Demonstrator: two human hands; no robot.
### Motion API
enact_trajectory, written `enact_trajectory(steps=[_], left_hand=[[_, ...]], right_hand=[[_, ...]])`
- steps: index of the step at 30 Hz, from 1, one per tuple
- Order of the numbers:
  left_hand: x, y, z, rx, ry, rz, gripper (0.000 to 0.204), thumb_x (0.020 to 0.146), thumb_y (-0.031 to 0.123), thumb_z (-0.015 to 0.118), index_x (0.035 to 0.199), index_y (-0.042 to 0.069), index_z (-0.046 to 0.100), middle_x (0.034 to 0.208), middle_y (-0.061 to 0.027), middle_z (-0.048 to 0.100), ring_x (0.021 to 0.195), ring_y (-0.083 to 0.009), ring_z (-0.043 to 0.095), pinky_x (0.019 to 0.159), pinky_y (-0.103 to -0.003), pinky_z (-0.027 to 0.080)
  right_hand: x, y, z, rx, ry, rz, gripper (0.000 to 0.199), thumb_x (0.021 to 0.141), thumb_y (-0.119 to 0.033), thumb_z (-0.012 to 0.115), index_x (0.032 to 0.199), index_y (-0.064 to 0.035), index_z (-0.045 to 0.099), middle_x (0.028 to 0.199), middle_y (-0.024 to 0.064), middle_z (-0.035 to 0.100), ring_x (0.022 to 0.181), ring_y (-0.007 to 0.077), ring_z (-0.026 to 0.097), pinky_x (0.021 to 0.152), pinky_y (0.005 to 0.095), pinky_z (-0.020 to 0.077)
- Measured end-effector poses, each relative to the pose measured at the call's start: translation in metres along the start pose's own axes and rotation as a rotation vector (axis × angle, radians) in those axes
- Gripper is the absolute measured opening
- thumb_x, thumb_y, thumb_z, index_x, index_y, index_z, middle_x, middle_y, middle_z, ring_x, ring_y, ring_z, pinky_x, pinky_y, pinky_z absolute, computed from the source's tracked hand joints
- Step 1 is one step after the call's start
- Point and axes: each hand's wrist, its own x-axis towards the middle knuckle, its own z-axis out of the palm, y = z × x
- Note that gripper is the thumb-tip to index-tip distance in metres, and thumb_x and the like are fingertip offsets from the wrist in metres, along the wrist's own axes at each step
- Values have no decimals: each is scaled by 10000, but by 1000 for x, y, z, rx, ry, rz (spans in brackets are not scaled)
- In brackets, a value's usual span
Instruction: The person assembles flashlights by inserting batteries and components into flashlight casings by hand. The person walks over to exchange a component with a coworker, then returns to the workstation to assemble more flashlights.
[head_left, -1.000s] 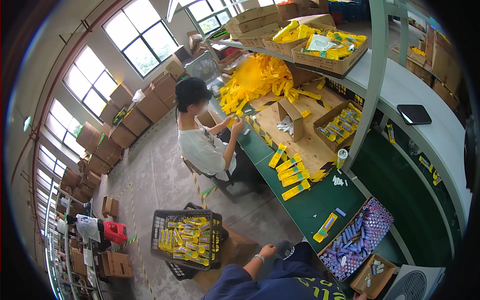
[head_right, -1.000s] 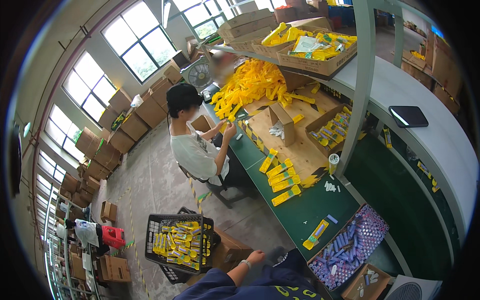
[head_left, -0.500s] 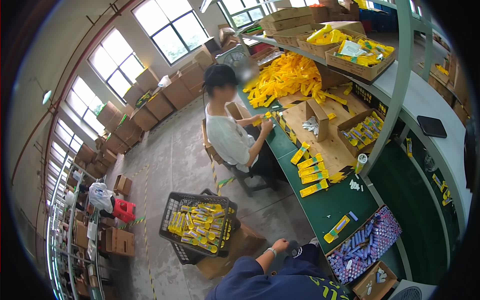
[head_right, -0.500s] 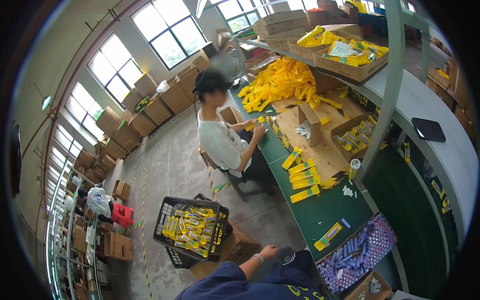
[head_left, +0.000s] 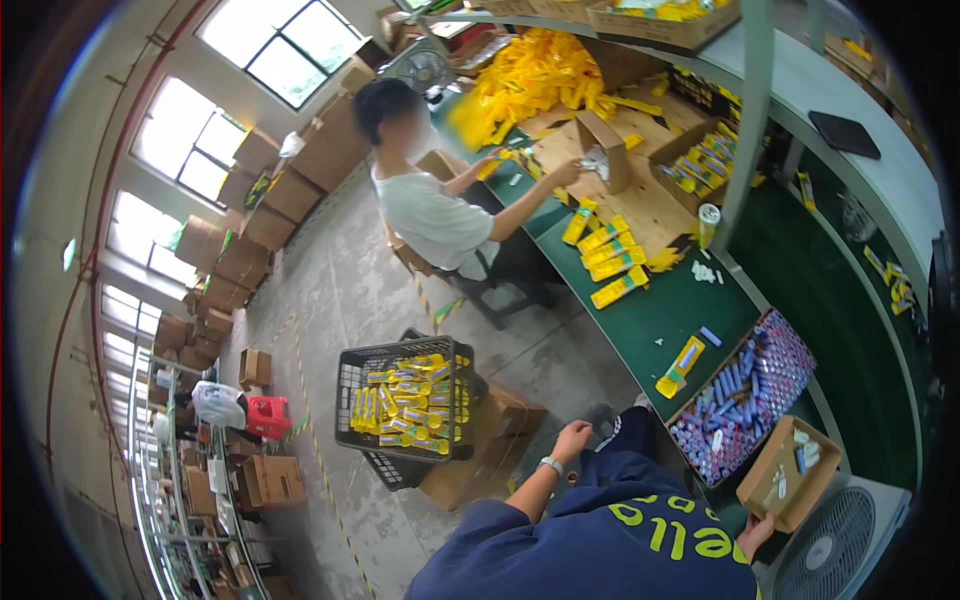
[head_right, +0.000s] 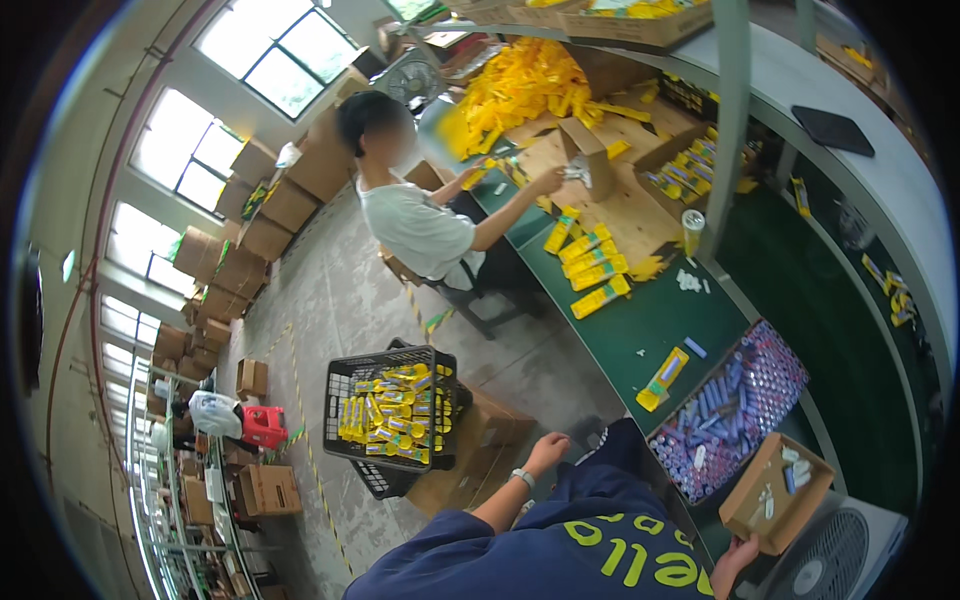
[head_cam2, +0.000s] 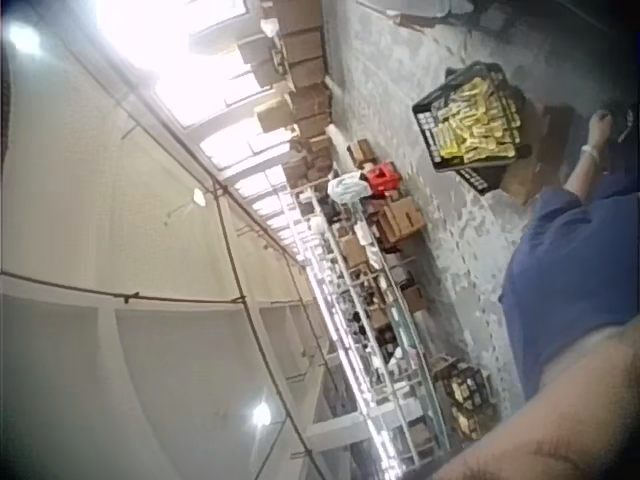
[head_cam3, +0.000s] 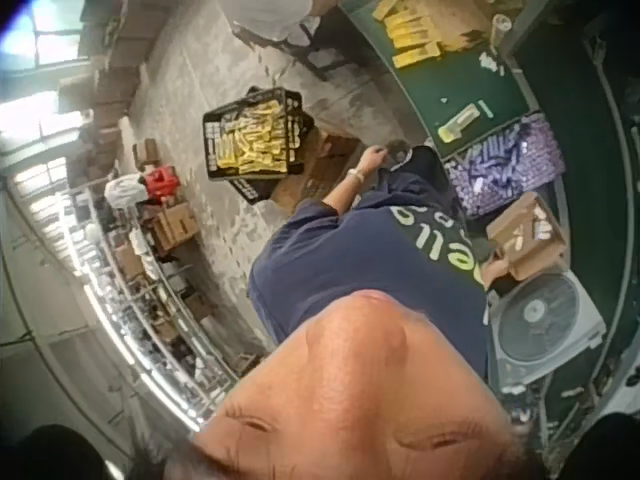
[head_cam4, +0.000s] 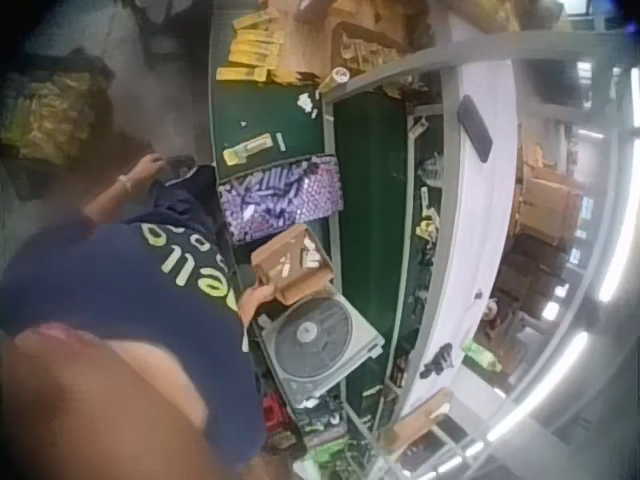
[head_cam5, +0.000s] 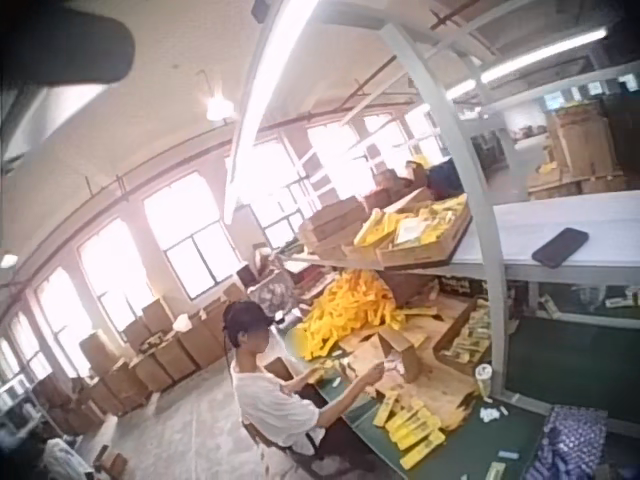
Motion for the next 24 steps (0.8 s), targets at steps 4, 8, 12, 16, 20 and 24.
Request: enact_trajectory(steps=[4,8,12,16,20,24], left_hand=[[-14,55,-6,-212,-95,51,278,931,170,563,1134,-5,636,950,-76,691,865,-135,643,751,-266,508],[-7,150,10,-263,-314,245,303,973,146,529,1224,-17,575,1102,-114,662,973,-165,641,812,-285,515],[-16,232,25,-318,-407,392,412,986,170,523,1358,3,464,1223,-147,605,1086,-199,606,883,-315,500],[-17,272,47,-329,-553,383,557,975,146,535,1469,12,318,1320,-153,539,1166,-197,559,971,-331,457],[-7,255,56,-30,-634,343,605,921,116,598,1463,28,344,1304,-147,552,1163,-205,560,1003,-332,431],[6,218,46,-305,-625,329,568,924,30,566,1451,16,354,1296,-103,559,1143,-160,559,989,-296,438]], right_hand=[[-76,-43,86,-85,-66,-121,390,875,-173,581,1215,15,557,1153,105,607,1023,223,613,816,345,498],[-98,-43,138,-172,-57,-283,370,852,-83,592,1210,4,560,1138,76,628,1039,200,613,867,318,482],[-136,-64,199,-590,-273,-426,308,856,-96,571,1139,27,579,975,119,674,909,190,636,790,334,485],[-141,-59,222,-780,-305,-517,367,843,-139,542,1176,17,557,1037,224,671,982,354,657,831,391,500],[-156,-66,241,-989,-399,-486,472,809,-202,580,1237,-8,532,1030,257,668,984,413,641,839,433,505],[-162,-65,263,-1112,-498,-466,518,799,-282,637,1232,-13,546,983,261,679,929,411,661,812,445,514]])
